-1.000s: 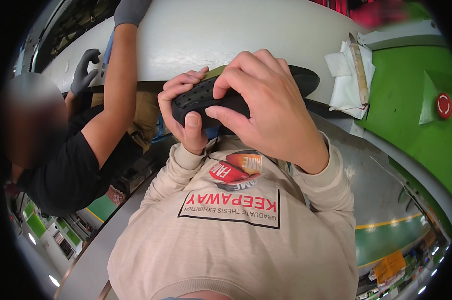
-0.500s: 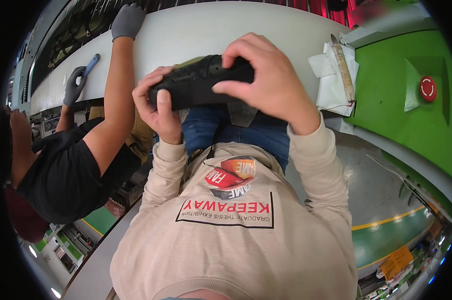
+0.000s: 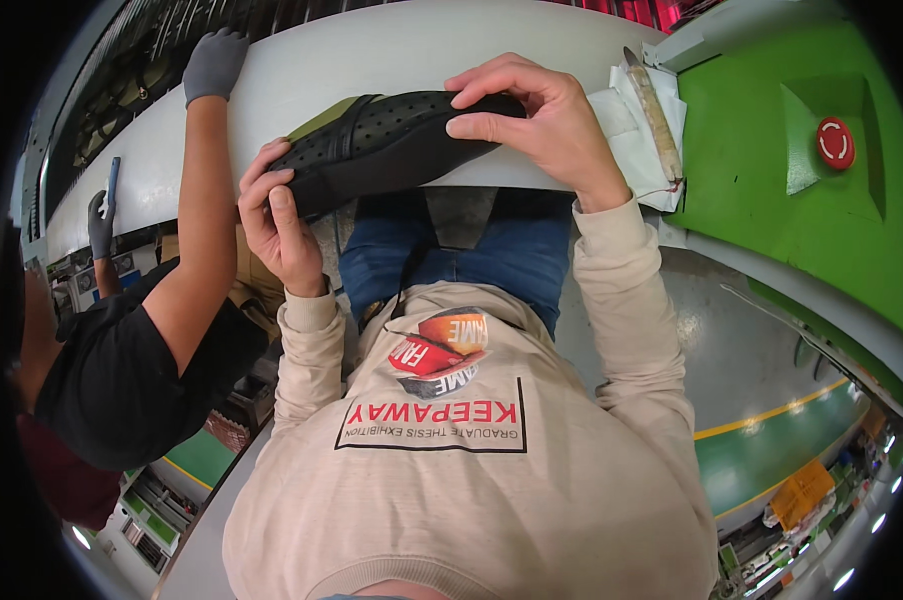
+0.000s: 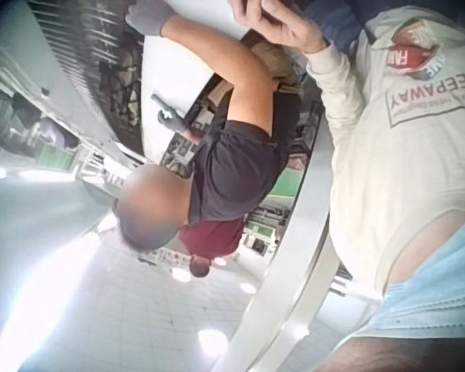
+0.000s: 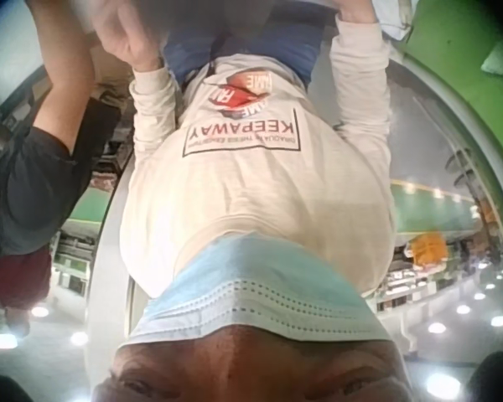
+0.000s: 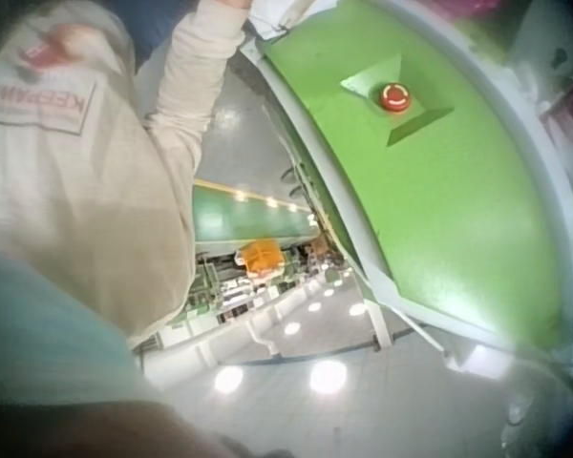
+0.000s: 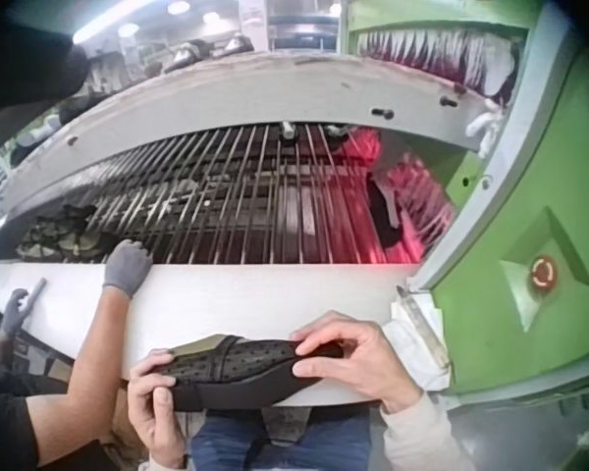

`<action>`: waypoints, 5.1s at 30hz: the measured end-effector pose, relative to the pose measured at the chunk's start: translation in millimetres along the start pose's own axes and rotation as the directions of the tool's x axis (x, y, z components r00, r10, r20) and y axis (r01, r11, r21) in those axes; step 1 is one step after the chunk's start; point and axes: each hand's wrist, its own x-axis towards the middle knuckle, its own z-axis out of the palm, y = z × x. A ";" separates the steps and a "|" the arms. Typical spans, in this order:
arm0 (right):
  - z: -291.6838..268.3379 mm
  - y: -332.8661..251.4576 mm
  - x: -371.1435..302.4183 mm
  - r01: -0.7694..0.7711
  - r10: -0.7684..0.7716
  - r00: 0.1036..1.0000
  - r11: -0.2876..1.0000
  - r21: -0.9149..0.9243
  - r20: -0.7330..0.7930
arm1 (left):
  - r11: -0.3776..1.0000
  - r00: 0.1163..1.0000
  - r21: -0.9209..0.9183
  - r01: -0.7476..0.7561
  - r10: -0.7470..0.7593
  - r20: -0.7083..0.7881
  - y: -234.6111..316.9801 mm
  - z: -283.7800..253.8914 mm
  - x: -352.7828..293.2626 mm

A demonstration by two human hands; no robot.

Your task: Manually assemble and inspect shoe components at a factory assembly line station.

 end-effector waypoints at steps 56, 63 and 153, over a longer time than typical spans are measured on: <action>55.7 -38.3 27.8 0.255 -0.171 0.962 0.839 -0.481 0.211 | 0.956 0.991 0.272 0.110 -0.128 0.050 39.1 10.5 19.2; 72.3 -41.3 25.7 0.344 -0.246 0.938 0.731 -0.589 0.243 | 0.951 0.983 0.289 0.108 -0.145 0.110 37.6 6.3 19.9; 35.6 -37.0 4.0 0.136 -0.191 0.982 0.760 -0.636 -0.018 | 0.962 0.960 0.265 0.065 -0.132 0.245 58.5 30.1 42.6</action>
